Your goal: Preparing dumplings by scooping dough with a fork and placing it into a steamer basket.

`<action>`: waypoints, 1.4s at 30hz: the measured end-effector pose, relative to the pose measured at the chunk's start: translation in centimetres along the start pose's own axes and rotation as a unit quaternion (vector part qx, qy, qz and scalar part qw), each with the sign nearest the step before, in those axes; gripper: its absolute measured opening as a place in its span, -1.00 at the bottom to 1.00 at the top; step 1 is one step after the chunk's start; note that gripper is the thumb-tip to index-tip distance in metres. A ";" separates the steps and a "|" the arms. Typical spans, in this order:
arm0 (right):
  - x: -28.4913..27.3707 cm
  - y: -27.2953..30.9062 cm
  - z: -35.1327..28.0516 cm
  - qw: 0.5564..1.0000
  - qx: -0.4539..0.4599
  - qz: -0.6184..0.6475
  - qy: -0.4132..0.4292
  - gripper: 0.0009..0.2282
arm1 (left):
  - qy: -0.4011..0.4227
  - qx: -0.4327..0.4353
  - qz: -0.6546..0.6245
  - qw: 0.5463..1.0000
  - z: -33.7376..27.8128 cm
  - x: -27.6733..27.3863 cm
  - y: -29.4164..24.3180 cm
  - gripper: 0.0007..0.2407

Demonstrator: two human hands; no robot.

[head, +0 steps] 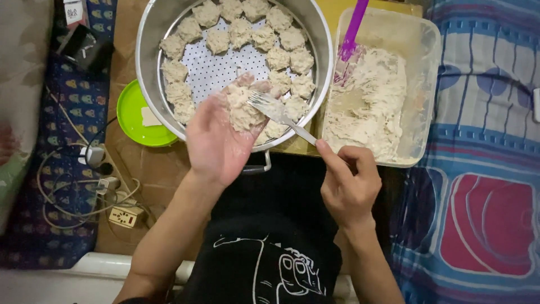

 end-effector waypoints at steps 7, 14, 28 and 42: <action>-1.5 0.0 -0.1 0.999 0.022 0.022 -0.035 -0.80 | 0.036 0.065 -0.081 0.994 0.9 -2.9 -0.2 -0.49; 0.1 1.1 0.0 0.997 0.011 0.077 0.026 -0.77 | -0.028 0.111 -0.144 0.983 0.4 -0.7 0.0 -0.43; -1.9 0.3 1.1 0.999 0.047 0.007 -0.021 -0.79 | 0.064 0.043 -0.048 0.996 0.6 -2.0 -1.1 -0.85; 0.1 2.3 1.6 0.998 0.032 0.057 0.022 -0.74 | -0.008 0.102 -0.094 0.990 0.5 -2.4 -1.4 -0.42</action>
Point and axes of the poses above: each hand's wrist, its own z-axis towards the middle knuckle, its own x-axis out of the palm, y = z × x, the point moved 5 cm from there along z, towards the middle knuckle, and after that the axes turned 1 degree about -z, right-handed, at the moved point
